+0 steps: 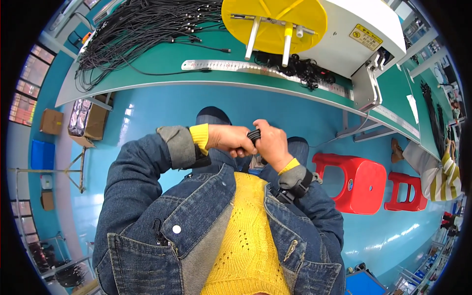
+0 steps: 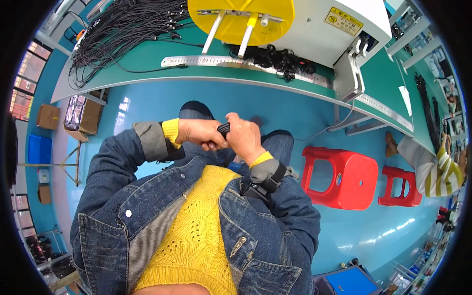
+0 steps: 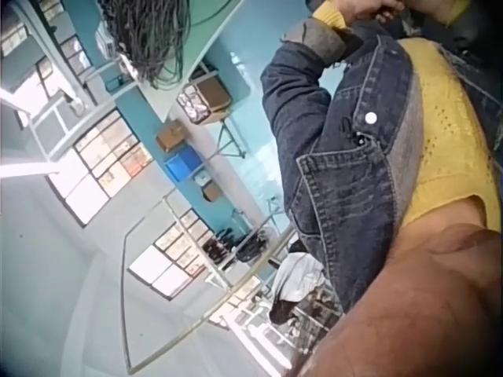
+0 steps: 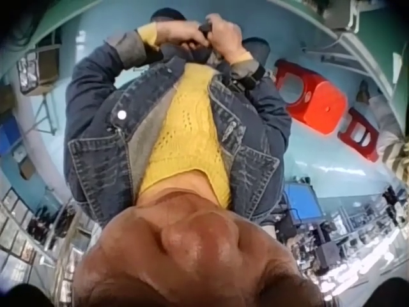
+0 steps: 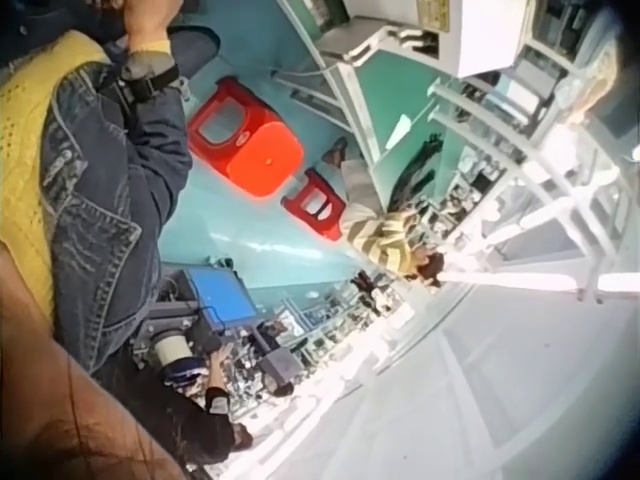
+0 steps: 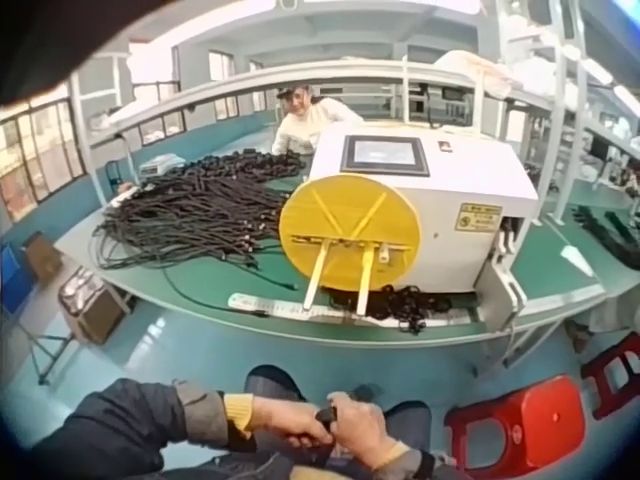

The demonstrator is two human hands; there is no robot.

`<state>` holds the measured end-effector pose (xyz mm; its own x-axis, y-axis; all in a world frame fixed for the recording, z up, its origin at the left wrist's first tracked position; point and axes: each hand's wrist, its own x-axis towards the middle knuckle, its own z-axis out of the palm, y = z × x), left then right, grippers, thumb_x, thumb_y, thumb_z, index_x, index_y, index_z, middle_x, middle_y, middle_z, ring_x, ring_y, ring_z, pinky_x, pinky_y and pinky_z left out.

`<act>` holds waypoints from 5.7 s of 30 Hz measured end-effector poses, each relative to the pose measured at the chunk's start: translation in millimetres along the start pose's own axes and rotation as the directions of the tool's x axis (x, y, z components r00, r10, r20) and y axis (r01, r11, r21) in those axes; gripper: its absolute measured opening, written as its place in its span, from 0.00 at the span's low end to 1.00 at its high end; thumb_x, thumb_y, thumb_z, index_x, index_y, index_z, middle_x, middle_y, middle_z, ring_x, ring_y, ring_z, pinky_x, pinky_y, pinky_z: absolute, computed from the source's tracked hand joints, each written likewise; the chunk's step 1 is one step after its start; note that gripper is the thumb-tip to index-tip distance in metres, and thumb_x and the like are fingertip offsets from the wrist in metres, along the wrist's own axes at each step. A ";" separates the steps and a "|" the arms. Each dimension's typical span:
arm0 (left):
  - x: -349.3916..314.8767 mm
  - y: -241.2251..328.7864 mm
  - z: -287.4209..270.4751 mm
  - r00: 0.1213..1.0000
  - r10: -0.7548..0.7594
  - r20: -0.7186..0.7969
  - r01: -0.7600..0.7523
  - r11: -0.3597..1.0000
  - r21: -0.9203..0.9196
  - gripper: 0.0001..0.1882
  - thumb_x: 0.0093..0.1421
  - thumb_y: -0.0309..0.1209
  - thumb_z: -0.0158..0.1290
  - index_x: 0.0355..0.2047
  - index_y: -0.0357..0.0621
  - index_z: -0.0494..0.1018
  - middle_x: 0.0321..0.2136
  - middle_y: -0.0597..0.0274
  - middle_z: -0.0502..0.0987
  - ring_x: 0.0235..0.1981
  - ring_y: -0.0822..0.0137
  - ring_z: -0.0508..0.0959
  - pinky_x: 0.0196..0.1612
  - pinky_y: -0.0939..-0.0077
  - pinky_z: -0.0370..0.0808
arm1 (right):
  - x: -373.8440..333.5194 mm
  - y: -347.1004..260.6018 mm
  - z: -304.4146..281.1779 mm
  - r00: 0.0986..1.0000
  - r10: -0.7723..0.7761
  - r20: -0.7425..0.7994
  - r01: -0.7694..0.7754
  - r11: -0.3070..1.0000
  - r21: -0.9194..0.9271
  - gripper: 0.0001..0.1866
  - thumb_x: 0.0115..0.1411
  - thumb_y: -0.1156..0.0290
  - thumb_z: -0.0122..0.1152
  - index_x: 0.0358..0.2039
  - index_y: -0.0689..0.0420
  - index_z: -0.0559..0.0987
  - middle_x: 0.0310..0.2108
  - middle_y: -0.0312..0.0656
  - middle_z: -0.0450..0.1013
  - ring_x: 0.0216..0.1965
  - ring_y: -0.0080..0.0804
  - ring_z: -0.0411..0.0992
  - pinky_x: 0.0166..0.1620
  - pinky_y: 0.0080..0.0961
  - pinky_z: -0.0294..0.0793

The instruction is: The person picks up a cable, wraps it around the pegs of a winding machine, and removes the coiled cable. They then secure the coil with a rubber band and place it on the table before repeating the process.

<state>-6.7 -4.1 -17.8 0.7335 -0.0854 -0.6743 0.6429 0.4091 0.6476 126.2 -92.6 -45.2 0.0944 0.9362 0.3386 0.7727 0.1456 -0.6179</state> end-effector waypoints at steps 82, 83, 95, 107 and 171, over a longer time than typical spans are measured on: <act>-26.2 11.4 -11.7 0.930 0.361 0.064 -0.332 0.903 -0.275 0.07 0.51 0.27 0.53 0.26 0.42 0.65 0.16 0.71 0.63 0.12 0.82 0.59 0.12 0.89 0.52 | 78.4 -26.4 -88.0 0.857 0.021 0.515 -0.218 0.920 0.326 0.15 0.48 0.74 0.60 0.39 0.59 0.73 0.24 0.36 0.71 0.20 0.21 0.67 0.21 0.13 0.65; -25.4 12.3 -9.8 0.932 0.357 0.068 -0.327 0.904 -0.274 0.07 0.51 0.27 0.53 0.26 0.42 0.65 0.16 0.71 0.63 0.12 0.82 0.59 0.12 0.89 0.52 | 79.0 -25.4 -85.2 0.867 -0.117 0.484 -0.038 0.953 0.299 0.16 0.47 0.72 0.62 0.38 0.59 0.72 0.24 0.36 0.70 0.19 0.21 0.67 0.20 0.13 0.64; -34.3 8.8 -21.5 0.934 0.356 0.027 -0.307 0.839 -0.449 0.14 0.52 0.24 0.50 0.39 0.39 0.64 0.18 0.66 0.64 0.11 0.83 0.57 0.11 0.91 0.53 | 30.3 11.2 -44.0 0.790 0.277 0.547 -0.612 0.294 0.734 0.13 0.57 0.62 0.51 0.33 0.60 0.69 0.18 0.45 0.69 0.20 0.43 0.68 0.25 0.33 0.65; -29.6 11.6 2.2 0.861 0.480 -0.168 -0.506 0.839 -0.201 0.18 0.56 0.26 0.48 0.46 0.33 0.61 0.28 0.55 0.73 0.20 0.77 0.72 0.17 0.88 0.69 | 38.3 -2.4 -35.4 0.977 0.167 0.131 -0.205 0.901 0.382 0.22 0.60 0.54 0.45 0.24 0.63 0.69 0.18 0.54 0.66 0.23 0.56 0.66 0.25 0.36 0.64; -8.3 -40.1 10.6 0.299 0.805 -0.512 -0.172 0.573 0.801 0.08 0.46 0.32 0.47 0.23 0.39 0.69 0.22 0.47 0.74 0.25 0.45 0.73 0.28 0.56 0.70 | 29.1 -50.1 10.0 0.995 -0.102 0.021 0.101 0.995 0.013 0.12 0.53 0.61 0.53 0.24 0.56 0.68 0.15 0.47 0.70 0.18 0.47 0.70 0.21 0.37 0.68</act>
<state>-36.3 -29.4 -34.5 0.6238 0.7693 0.1381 0.4194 -0.4785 0.7715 84.0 -69.4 -11.6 0.0022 0.9231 0.3846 0.7701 0.2438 -0.5895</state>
